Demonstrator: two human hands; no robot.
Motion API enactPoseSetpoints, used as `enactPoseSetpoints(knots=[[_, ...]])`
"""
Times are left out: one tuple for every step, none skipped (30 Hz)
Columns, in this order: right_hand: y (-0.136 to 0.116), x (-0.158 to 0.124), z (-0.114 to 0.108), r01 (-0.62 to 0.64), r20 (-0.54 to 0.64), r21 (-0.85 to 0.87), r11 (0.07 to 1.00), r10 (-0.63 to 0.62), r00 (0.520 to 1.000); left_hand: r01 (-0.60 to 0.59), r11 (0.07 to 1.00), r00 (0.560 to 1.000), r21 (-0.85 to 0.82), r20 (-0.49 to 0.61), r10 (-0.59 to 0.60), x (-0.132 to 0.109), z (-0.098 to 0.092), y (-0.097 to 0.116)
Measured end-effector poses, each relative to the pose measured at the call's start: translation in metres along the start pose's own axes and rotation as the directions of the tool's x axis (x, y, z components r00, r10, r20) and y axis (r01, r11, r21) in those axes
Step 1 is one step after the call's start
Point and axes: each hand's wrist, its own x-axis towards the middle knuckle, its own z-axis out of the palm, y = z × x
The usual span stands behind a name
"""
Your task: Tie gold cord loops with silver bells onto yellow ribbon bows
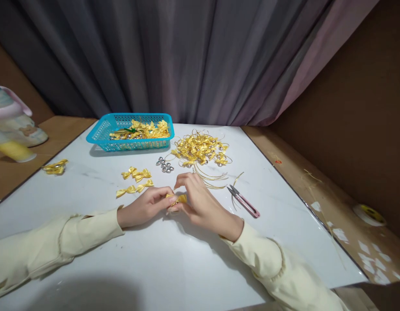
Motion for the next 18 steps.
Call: enactPoseSetpoints(knots=[[-0.0001, -0.0001, 0.0002, -0.002, -0.002, -0.004, 1.0, 0.002, 1.0, 0.002, 1.0, 1.0, -0.005, 0.0, -0.002, 0.0, 0.0, -0.0003], [-0.0004, -0.0002, 0.0004, -0.004, -0.003, -0.01, 1.0, 0.004, 1.0, 0.005, 1.0, 1.0, -0.01, -0.002, -0.005, 0.0, 0.0, -0.0006], [-0.0007, -0.0003, 0.0004, -0.006, -0.002, -0.016, 1.0, 0.006, 1.0, 0.006, 1.0, 1.0, -0.015, -0.004, -0.006, 0.0001, 0.0, -0.0007], [-0.001, -0.0004, 0.0003, -0.008, 0.002, -0.021, 1.0, 0.008, 1.0, 0.006, 1.0, 1.0, -0.019, -0.004, -0.006, 0.0002, 0.0001, -0.0008], [-0.0013, -0.0003, 0.0001, -0.008, 0.005, -0.024, 1.0, 0.009, 1.0, 0.004, 1.0, 1.0, -0.022, -0.006, -0.004, 0.0004, 0.0001, -0.0007], [-0.0015, -0.0003, -0.0003, -0.008, 0.008, -0.026, 1.0, 0.008, 1.0, 0.001, 1.0, 1.0, -0.023, -0.007, -0.001, 0.0005, 0.0002, -0.0005], [-0.0017, -0.0003, -0.0007, -0.007, 0.009, -0.027, 1.0, 0.007, 1.0, -0.001, 1.0, 1.0, -0.023, -0.007, 0.0, 0.0005, 0.0002, -0.0002], [-0.0018, -0.0002, -0.0012, -0.007, 0.009, -0.029, 1.0, 0.007, 1.0, -0.001, 1.0, 1.0, -0.023, -0.008, 0.001, 0.0005, 0.0002, 0.0], [-0.0019, -0.0003, -0.0017, -0.006, 0.01, -0.032, 0.999, 0.007, 1.0, -0.001, 1.0, 1.0, -0.025, -0.007, 0.001, 0.0005, 0.0002, 0.0003], [-0.0019, -0.0003, -0.0021, -0.007, 0.013, -0.036, 0.999, 0.007, 1.0, 0.0, 1.0, 1.0, -0.03, -0.006, 0.0, 0.0004, 0.0003, 0.0004], [-0.0018, -0.0005, -0.0024, -0.008, 0.016, -0.041, 0.999, 0.008, 1.0, 0.0, 0.999, 1.0, -0.035, -0.006, -0.001, 0.0003, 0.0003, 0.0005], [-0.0017, -0.0006, -0.0026, -0.008, 0.02, -0.045, 0.999, 0.009, 1.0, 0.0, 0.999, 1.0, -0.038, -0.006, 0.0, 0.0003, 0.0003, 0.0004], [-0.0016, -0.0008, -0.0026, -0.008, 0.023, -0.047, 0.999, 0.01, 1.0, -0.001, 0.999, 1.0, -0.041, -0.006, 0.001, 0.0003, 0.0003, 0.0002], [-0.0016, -0.001, -0.0024, -0.008, 0.024, -0.051, 0.999, 0.009, 1.0, -0.001, 0.999, 1.0, -0.043, -0.006, 0.001, 0.0004, 0.0003, -0.0001], [-0.0015, -0.0011, -0.0021, -0.008, 0.023, -0.055, 0.998, 0.01, 1.0, -0.001, 0.999, 1.0, -0.043, -0.005, 0.001, 0.0005, 0.0003, -0.0004], [-0.0014, -0.0012, -0.0017, -0.01, 0.022, -0.06, 0.998, 0.011, 1.0, -0.001, 0.999, 1.0, -0.04, -0.004, 0.001, 0.0005, 0.0002, -0.0006], [-0.0013, -0.0012, -0.0014, -0.012, 0.023, -0.065, 0.998, 0.014, 1.0, 0.001, 0.999, 1.0, -0.036, -0.005, -0.001, 0.0006, 0.0002, -0.0008], [-0.0013, -0.0012, -0.0012, -0.017, 0.025, -0.069, 0.997, 0.019, 0.999, 0.004, 0.999, 1.0, -0.032, -0.006, -0.004, 0.0006, 0.0002, -0.0009]])
